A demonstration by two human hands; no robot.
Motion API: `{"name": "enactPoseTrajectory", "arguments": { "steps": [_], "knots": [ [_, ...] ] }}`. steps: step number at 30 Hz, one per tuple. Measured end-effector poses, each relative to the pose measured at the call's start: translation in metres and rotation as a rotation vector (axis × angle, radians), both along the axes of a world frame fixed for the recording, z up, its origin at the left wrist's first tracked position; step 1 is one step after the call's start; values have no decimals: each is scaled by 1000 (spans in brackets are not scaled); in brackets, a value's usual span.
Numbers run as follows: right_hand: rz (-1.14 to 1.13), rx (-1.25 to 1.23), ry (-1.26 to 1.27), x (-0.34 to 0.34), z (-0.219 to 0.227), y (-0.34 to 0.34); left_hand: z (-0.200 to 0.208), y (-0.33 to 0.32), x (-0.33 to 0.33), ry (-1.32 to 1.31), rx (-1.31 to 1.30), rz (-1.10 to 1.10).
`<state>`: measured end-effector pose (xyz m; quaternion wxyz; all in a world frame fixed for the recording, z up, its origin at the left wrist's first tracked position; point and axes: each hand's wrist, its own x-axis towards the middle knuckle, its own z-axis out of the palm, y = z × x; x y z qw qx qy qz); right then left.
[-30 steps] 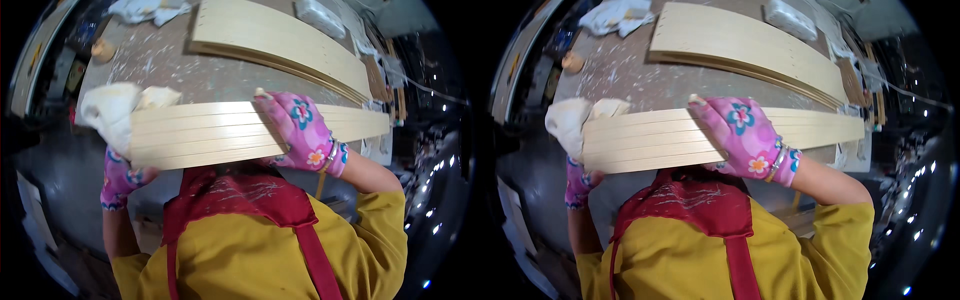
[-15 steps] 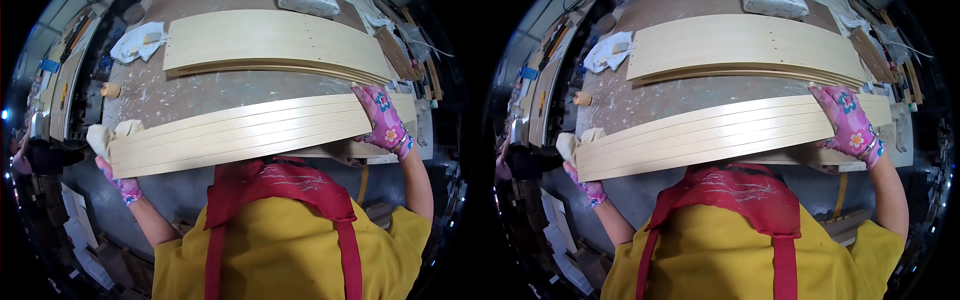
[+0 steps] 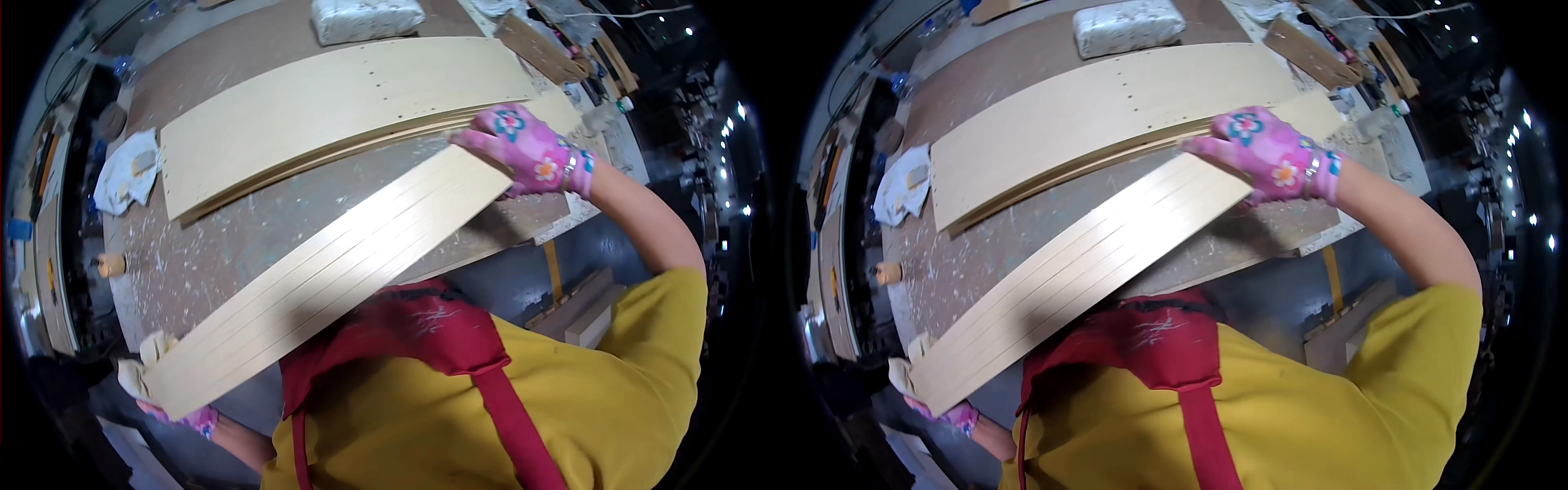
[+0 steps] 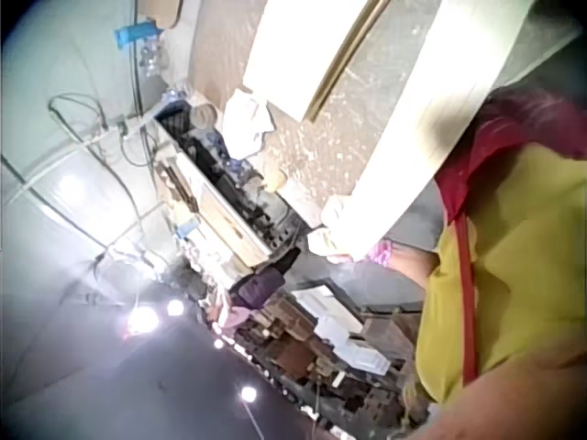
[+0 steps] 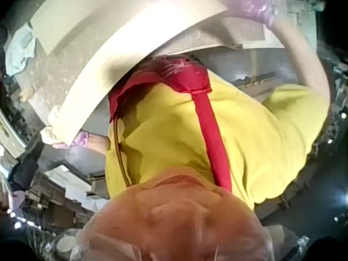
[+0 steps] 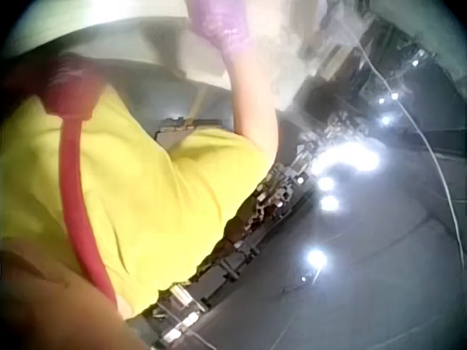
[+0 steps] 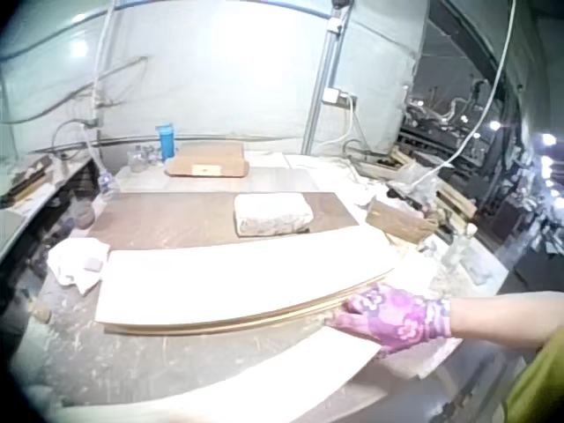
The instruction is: The person pours liquid from a plastic bottle onto a cloth and wipes several light-colored wooden boards on a workbench. They repeatedly pick up, stack, and wipe the boards with the cloth, occasionally refilling the cloth with liquid.
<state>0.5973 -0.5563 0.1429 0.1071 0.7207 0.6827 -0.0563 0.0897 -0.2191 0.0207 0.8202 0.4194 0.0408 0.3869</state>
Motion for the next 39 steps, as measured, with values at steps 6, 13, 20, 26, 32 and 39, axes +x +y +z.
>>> {"name": "enactPoseTrajectory", "arguments": {
  "steps": [6,13,20,26,32,39],
  "knots": [
    [-1,78,10,4,-11,22,21,-10,6,371,-296,558],
    [-129,170,13,-4,-15,0,9,10,35,713,-1,988],
    [-150,124,-39,-2,-20,3,-18,24,14,900,492,849],
    [-74,270,56,-46,-31,31,43,31,1,673,268,928],
    [-72,334,50,-47,-36,31,134,14,-25,1246,1912,1088],
    [-100,327,65,-48,-40,30,98,-80,130,1368,1633,566]
  ]
}}
